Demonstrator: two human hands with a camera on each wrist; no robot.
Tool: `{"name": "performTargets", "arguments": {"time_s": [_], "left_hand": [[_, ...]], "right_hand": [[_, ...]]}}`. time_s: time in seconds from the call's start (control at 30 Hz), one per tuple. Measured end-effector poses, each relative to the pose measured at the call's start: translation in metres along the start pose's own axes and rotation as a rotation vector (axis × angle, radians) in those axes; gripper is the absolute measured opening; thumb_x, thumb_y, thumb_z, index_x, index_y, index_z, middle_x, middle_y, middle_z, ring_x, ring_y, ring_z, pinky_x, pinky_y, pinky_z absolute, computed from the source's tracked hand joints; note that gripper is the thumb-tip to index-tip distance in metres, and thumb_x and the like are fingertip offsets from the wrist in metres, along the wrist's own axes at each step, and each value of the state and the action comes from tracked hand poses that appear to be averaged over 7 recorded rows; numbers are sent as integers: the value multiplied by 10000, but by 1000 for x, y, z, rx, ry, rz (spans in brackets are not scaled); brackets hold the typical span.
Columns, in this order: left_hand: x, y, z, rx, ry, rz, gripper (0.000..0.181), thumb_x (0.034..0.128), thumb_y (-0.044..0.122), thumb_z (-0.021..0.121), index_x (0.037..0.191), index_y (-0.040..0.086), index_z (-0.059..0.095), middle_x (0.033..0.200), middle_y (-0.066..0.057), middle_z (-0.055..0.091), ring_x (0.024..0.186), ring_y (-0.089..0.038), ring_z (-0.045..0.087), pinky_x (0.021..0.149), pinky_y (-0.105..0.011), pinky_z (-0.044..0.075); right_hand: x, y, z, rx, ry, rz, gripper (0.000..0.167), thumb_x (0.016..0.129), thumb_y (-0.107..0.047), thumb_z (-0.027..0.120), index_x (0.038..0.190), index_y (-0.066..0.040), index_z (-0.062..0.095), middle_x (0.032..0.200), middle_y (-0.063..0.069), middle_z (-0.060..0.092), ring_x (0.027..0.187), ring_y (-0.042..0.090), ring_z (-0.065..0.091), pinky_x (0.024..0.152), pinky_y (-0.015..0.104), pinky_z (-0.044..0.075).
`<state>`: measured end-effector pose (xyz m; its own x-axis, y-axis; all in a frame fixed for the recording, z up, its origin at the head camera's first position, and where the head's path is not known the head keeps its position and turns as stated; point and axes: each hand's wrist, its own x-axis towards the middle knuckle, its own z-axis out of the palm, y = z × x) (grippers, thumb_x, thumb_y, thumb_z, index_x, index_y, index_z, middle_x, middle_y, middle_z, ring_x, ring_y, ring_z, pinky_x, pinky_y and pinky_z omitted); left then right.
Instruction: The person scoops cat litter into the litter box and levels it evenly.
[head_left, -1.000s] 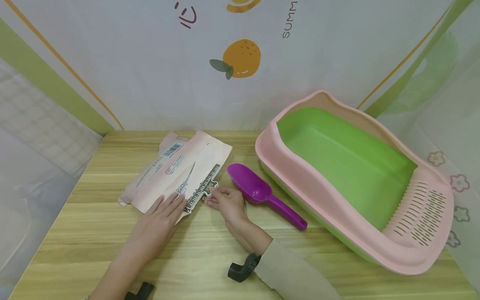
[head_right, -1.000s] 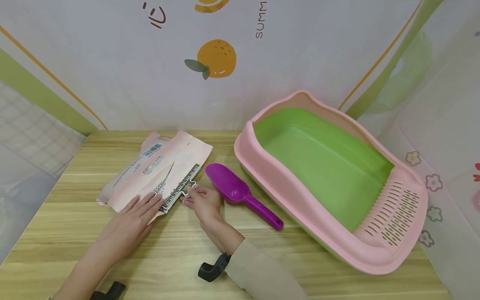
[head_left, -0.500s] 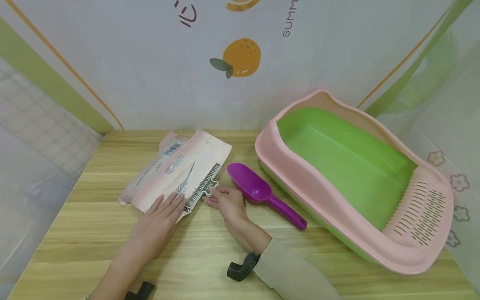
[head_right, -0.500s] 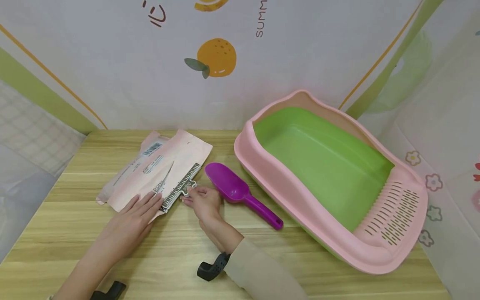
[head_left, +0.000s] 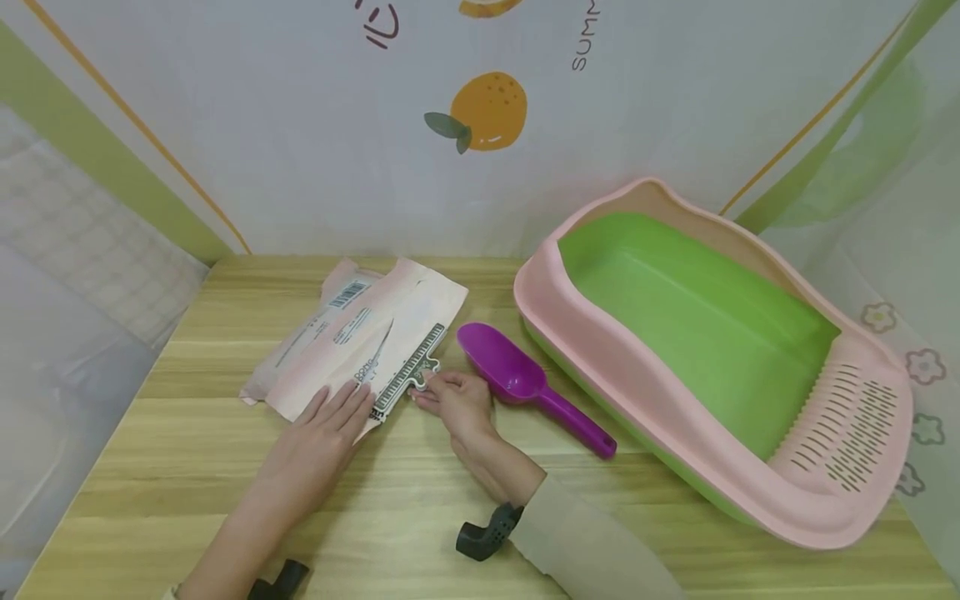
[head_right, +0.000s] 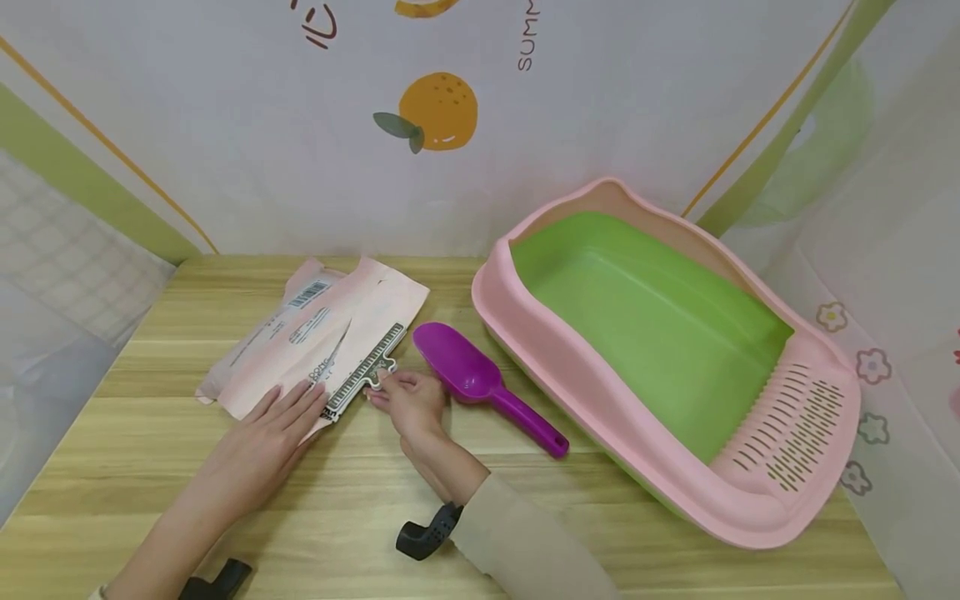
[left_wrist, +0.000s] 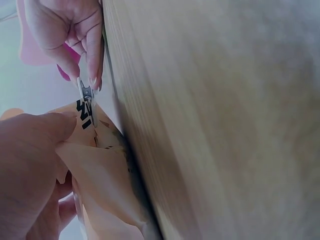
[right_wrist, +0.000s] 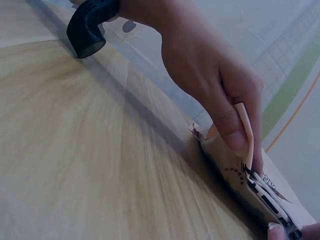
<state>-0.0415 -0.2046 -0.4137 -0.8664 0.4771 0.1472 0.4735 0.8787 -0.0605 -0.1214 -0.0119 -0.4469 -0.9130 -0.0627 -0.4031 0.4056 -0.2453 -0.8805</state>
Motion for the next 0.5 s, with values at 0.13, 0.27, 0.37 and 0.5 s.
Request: {"name": "performTargets", "arguments": {"time_s": [0.13, 0.27, 0.37, 0.5], "left_hand": [[1, 0, 0, 9, -12, 7, 530, 910, 80, 708, 1402, -41, 554, 1480, -182, 555, 1403, -365, 505, 1181, -527, 351], [1, 0, 0, 12, -17, 6, 529, 912, 68, 700, 1405, -48, 547, 1484, -190, 547, 1404, -370, 503, 1181, -535, 353], [1, 0, 0, 10, -15, 4, 527, 911, 59, 696, 1404, -51, 547, 1484, -194, 545, 1403, -375, 502, 1180, -538, 352], [0, 1, 0, 13, -13, 8, 523, 903, 31, 687, 1400, -54, 548, 1482, -197, 545, 1402, -378, 502, 1179, -540, 351]], "right_hand": [[0, 0, -1, 5, -1, 0, 327, 973, -140, 669, 1197, 95, 625, 1061, 218, 745, 961, 259, 774, 823, 270, 603], [-1, 0, -2, 22, -5, 2, 330, 972, -125, 667, 1205, 103, 616, 1075, 229, 741, 968, 267, 772, 828, 272, 602], [-1, 0, -2, 27, -4, 4, 331, 973, -121, 664, 1209, 105, 611, 1079, 229, 737, 974, 268, 771, 831, 269, 601], [-1, 0, -3, 21, -2, 5, 308, 974, -122, 661, 1189, 97, 628, 1079, 220, 735, 976, 261, 771, 835, 265, 600]]}}
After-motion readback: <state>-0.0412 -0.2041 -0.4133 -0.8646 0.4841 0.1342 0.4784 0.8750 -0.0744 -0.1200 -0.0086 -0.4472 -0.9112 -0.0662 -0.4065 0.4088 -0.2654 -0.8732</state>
